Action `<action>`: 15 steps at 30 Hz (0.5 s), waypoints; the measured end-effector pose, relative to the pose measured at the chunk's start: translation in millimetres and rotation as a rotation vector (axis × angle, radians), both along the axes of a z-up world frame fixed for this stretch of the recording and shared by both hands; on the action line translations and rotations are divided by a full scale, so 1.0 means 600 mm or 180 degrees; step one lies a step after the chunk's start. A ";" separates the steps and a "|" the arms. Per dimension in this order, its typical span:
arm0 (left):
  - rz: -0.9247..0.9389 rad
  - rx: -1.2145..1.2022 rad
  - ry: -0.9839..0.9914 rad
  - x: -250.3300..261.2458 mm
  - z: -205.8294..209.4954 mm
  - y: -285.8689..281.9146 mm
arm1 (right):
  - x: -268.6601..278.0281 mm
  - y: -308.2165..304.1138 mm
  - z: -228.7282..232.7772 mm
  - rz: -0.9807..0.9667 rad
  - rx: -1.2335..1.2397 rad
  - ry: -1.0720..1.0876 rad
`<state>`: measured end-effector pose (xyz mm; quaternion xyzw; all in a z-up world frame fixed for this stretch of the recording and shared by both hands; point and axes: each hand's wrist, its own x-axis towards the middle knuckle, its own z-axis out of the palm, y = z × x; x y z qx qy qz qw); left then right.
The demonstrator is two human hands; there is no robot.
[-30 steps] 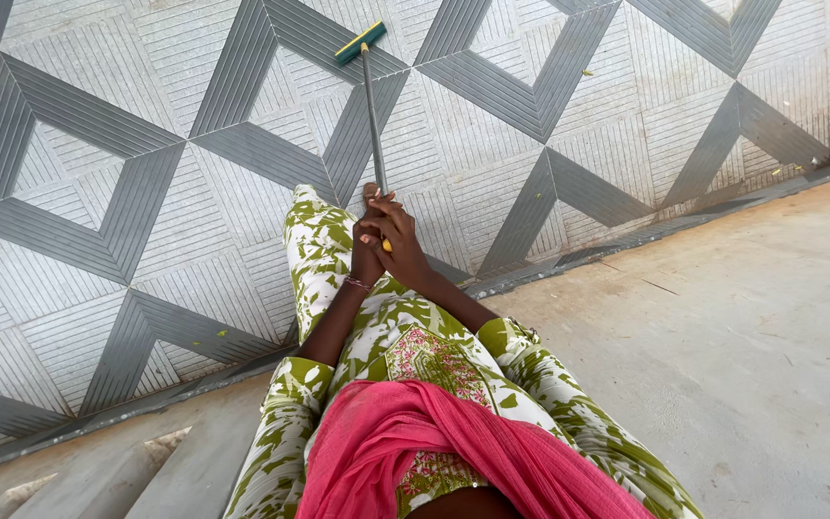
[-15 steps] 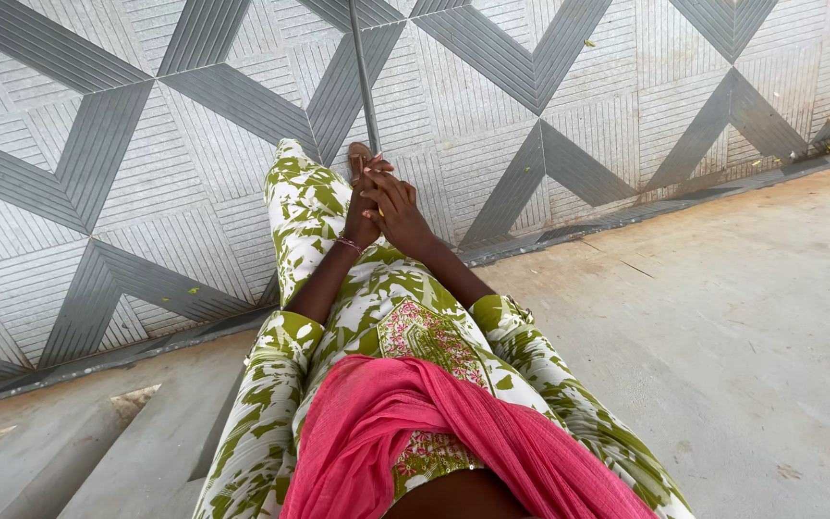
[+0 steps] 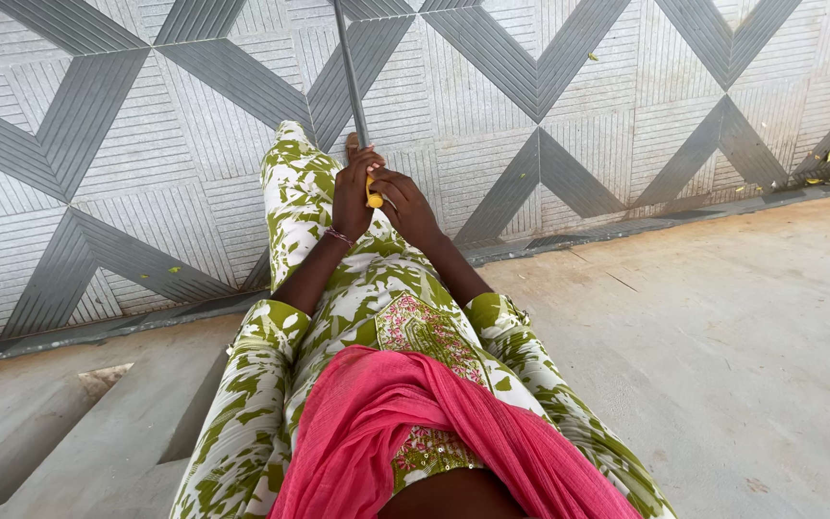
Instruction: The person sweeps a tiled floor using a long-handled squeegee, pushing and pulling it across the surface.
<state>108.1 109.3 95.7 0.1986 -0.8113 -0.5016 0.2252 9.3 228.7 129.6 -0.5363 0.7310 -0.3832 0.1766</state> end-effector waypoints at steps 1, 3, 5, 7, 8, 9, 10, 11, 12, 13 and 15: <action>0.0141 -0.0042 -0.0106 0.003 0.007 0.003 | 0.001 0.001 0.007 0.0027 -0.0003 -0.0001; 0.0312 -0.0145 -0.0219 0.008 0.029 -0.006 | 0.004 -0.003 0.030 0.0207 -0.0523 0.0359; 0.0118 -0.0811 -0.0185 0.018 0.054 0.001 | 0.016 0.006 0.053 0.0060 -0.0724 0.0369; 0.0061 -0.0865 -0.0170 0.018 0.061 0.009 | 0.019 0.011 0.058 -0.0098 -0.0870 0.0388; -0.0001 -0.0914 -0.0122 0.018 0.058 0.012 | 0.016 0.010 0.054 -0.0074 -0.0919 0.0444; 0.0013 -0.0910 -0.0129 0.019 0.052 0.014 | 0.015 0.009 0.049 -0.0050 -0.0967 0.0500; 0.0086 -0.0748 -0.0131 0.017 0.043 0.014 | 0.016 0.008 0.042 -0.0041 -0.0963 0.0499; 0.0158 -0.0587 -0.0133 0.015 0.033 0.012 | 0.019 0.004 0.034 -0.0029 -0.0786 0.0413; 0.0158 -0.0582 -0.0121 0.011 0.023 0.003 | 0.020 -0.001 0.027 -0.0027 -0.0609 0.0339; 0.0095 -0.0403 -0.0261 0.009 0.014 -0.009 | 0.019 -0.006 0.022 -0.0027 -0.0604 0.0351; 0.0039 -0.0196 -0.0411 0.003 0.008 -0.016 | 0.021 -0.008 0.021 -0.0112 0.0024 -0.0014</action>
